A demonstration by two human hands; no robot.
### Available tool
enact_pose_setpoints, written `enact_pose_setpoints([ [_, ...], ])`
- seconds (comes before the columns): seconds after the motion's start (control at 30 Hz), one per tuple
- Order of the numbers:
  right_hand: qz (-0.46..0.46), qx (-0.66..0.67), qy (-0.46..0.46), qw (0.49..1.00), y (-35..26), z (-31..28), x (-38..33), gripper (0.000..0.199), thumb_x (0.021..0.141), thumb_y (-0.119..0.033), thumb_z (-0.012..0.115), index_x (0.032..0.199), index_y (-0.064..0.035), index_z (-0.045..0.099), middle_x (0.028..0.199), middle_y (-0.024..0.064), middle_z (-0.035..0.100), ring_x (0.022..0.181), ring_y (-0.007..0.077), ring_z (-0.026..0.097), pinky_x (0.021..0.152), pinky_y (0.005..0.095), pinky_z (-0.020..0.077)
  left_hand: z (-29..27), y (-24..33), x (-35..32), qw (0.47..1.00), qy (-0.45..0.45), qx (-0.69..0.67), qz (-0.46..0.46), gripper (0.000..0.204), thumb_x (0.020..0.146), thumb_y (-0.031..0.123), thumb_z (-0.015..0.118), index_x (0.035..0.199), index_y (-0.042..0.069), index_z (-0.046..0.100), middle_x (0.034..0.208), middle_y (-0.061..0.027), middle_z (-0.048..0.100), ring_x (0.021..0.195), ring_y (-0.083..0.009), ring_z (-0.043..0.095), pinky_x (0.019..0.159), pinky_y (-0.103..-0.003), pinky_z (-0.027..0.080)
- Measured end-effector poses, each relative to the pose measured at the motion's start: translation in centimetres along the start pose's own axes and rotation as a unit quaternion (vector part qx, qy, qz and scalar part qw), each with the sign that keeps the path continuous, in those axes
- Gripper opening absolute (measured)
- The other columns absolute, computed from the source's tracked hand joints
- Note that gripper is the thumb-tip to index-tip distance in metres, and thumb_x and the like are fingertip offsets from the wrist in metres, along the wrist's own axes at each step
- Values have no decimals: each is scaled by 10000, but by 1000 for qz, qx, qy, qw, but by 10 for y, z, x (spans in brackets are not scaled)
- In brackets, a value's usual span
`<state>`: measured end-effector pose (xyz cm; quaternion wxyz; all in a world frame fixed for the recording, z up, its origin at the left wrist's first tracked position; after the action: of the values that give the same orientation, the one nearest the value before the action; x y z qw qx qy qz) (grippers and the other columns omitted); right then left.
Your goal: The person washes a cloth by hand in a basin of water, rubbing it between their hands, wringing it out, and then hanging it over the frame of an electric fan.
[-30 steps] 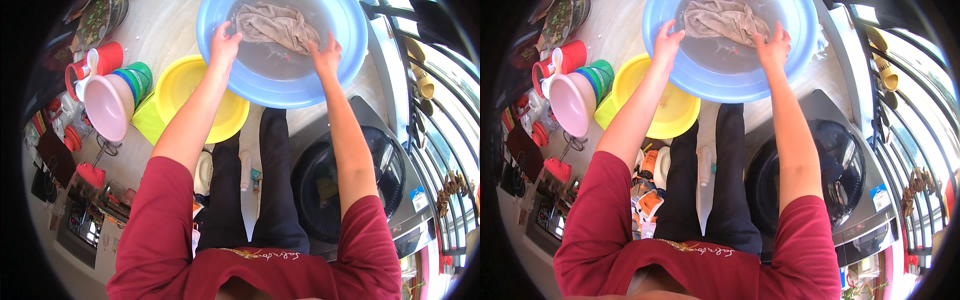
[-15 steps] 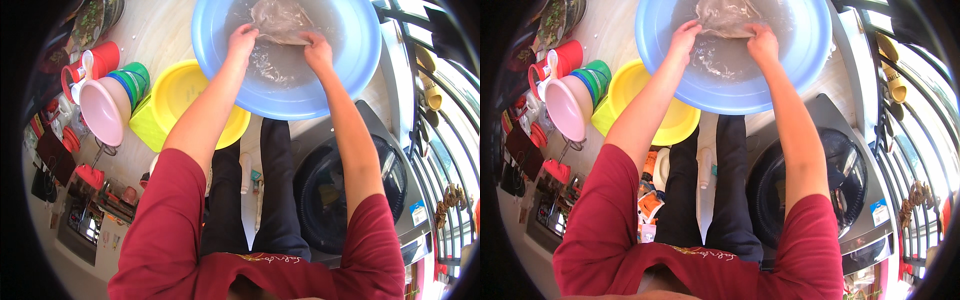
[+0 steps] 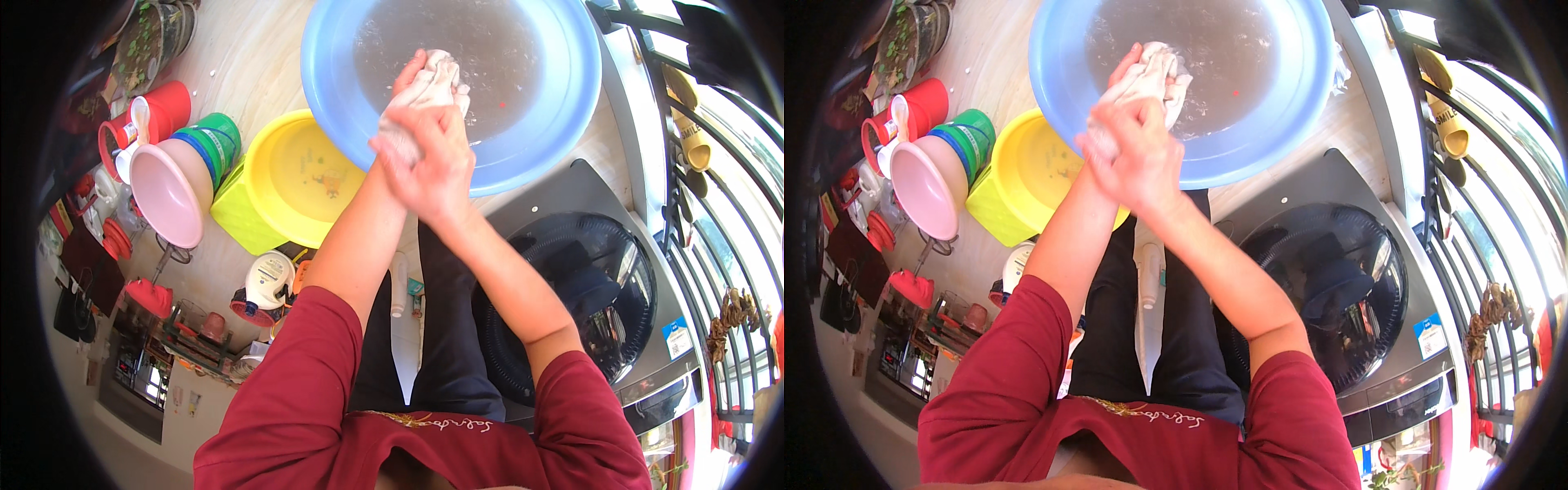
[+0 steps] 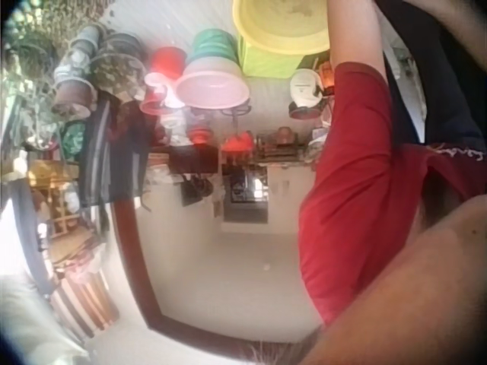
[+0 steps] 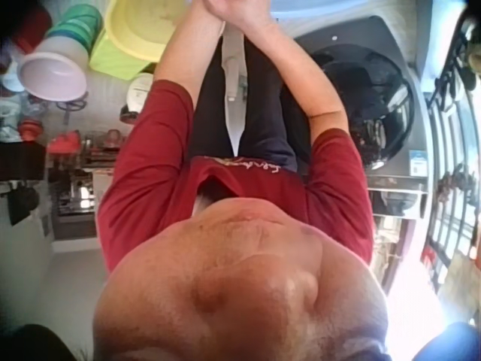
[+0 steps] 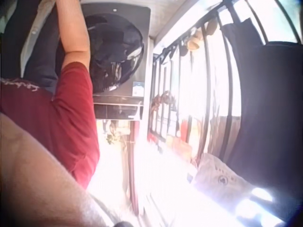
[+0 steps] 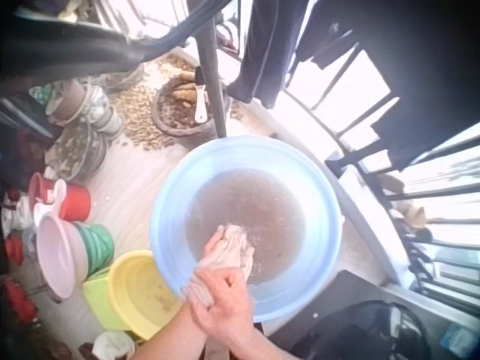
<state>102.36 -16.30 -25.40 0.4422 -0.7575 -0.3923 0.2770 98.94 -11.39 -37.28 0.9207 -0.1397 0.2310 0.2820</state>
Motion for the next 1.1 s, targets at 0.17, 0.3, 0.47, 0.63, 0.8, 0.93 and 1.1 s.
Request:
enact_pose_setpoints([
  [0.17,22,-119,78,990,89,13,42,277,761,-324,701,854,-70,645,821,115,640,739,301,619,636,371,492,12,0,12,945,256,191,70,461,933,446,435,1119,40,550,1030,-85,620,946,-203,602,825,-333,490],
  [0.3,111,-144,99,978,144,-5,76,277,818,-347,631,862,-75,659,892,143,641,760,325,623,701,396,498,14,25,12,875,335,334,103,557,904,520,455,1215,59,474,1129,-113,580,959,-242,602,840,-380,486],
  [0.47,127,-231,27,964,203,-22,80,327,837,-302,600,1125,-149,572,1073,135,598,1022,320,551,860,453,432,18,51,1,840,253,458,143,762,906,516,457,1438,98,105,1474,-153,184,1241,-330,400,946,-398,418],
  [0.63,75,-410,-208,885,223,-2,66,396,813,-262,584,1200,-220,509,1125,132,574,1088,315,491,949,501,345,-8,36,2,750,387,534,59,774,898,502,472,1474,202,51,1531,-85,65,1371,-321,194,1049,-515,237],
  [0.8,138,-190,-11,972,148,5,63,396,713,-359,705,922,-35,615,859,160,655,825,256,631,766,388,473,-22,38,8,825,381,416,35,696,887,508,489,1439,186,212,1448,-71,285,1288,-282,344,995,-493,320],
  [0.93,125,103,-46,986,45,5,15,295,741,-229,741,843,-35,544,789,42,581,718,117,524,658,284,457,-9,29,3,940,234,244,45,567,896,496,472,1256,58,472,1199,-82,555,1109,-219,523,820,-274,463],
  [1.1,0,92,-11,996,10,13,-12,296,690,-183,778,871,-56,581,793,104,576,702,238,585,652,310,476,-33,35,13,984,-127,121,-37,480,911,508,415,1053,58,506,1001,-60,524,826,-160,509,675,-265,448],
])
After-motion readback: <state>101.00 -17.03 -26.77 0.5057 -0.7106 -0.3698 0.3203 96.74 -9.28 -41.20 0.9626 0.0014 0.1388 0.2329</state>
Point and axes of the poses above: each hand's wrist, its own x-axis towards the middle knuckle, its own z-axis out of the palm, y = z × x, the point moved 1 cm from there along x, towards the middle knuckle
